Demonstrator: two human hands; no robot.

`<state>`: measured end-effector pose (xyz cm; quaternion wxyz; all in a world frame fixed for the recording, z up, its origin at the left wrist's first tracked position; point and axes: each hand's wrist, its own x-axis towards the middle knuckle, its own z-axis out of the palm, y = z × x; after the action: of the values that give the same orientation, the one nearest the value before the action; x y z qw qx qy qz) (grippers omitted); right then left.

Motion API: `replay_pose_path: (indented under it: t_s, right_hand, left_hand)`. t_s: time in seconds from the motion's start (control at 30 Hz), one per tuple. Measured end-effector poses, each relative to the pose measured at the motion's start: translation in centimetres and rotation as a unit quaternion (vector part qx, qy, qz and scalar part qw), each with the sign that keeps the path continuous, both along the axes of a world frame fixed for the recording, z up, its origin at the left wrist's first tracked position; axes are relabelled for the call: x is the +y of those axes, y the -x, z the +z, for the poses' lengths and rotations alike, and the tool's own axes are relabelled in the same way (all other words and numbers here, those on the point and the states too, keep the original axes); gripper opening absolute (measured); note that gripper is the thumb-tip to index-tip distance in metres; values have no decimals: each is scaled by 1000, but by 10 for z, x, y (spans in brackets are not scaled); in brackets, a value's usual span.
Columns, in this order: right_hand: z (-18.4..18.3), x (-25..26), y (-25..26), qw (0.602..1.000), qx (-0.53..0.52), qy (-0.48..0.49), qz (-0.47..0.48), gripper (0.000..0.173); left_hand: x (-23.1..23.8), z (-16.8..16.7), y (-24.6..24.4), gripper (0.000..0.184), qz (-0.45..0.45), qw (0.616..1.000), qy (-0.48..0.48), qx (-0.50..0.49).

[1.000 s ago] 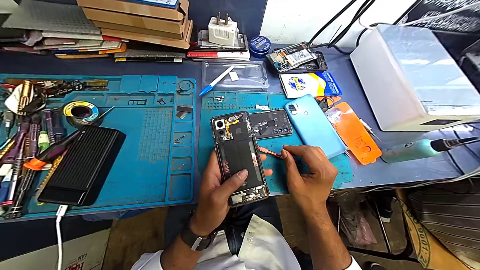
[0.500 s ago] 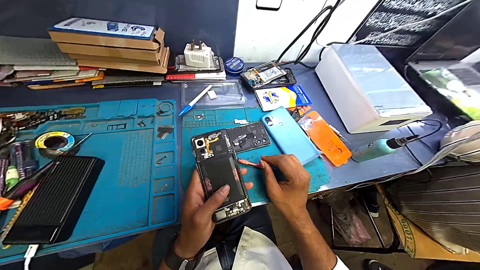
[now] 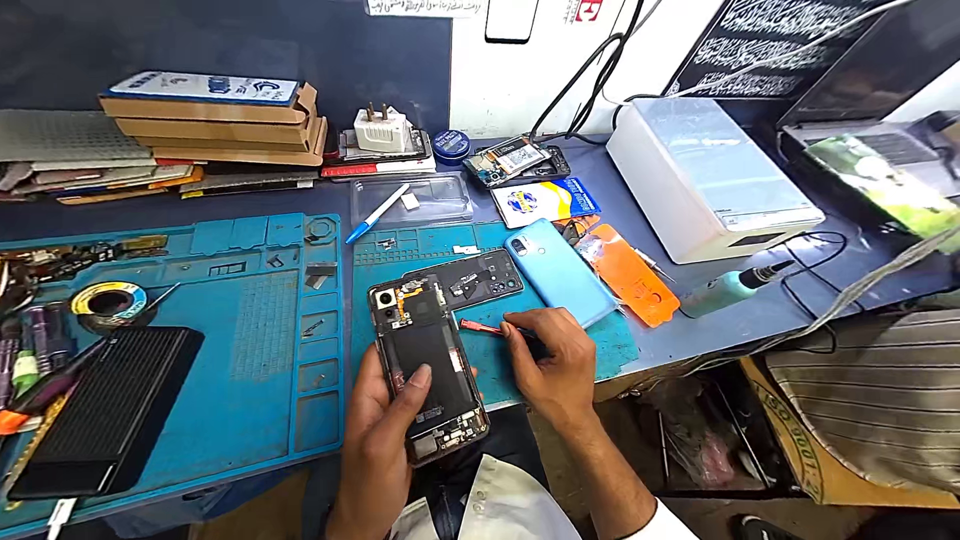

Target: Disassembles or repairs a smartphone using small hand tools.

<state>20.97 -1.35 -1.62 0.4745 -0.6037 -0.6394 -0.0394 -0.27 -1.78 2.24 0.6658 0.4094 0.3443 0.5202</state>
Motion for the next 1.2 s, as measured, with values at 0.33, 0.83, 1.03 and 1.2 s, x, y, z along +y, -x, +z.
replay_pose_path:
  t_s: [0.33,0.83,1.03,1.2]
  right_hand:
    - [2,1,3,1000,12,-15,-3,15]
    - [51,-4,-43,980,189,51,48,19]
    - [100,31,-136,935,-109,267,-207,29]
    - [92,64,-165,855,-187,434,-213,21]
  left_hand:
    - [-20,-4,49,69,-101,993,53,-32]
    - [-30,-8,39,108,-24,985,25,166]
    - [-31,-8,38,112,-35,978,0,207]
    - [-33,-6,42,116,-63,970,1,233]
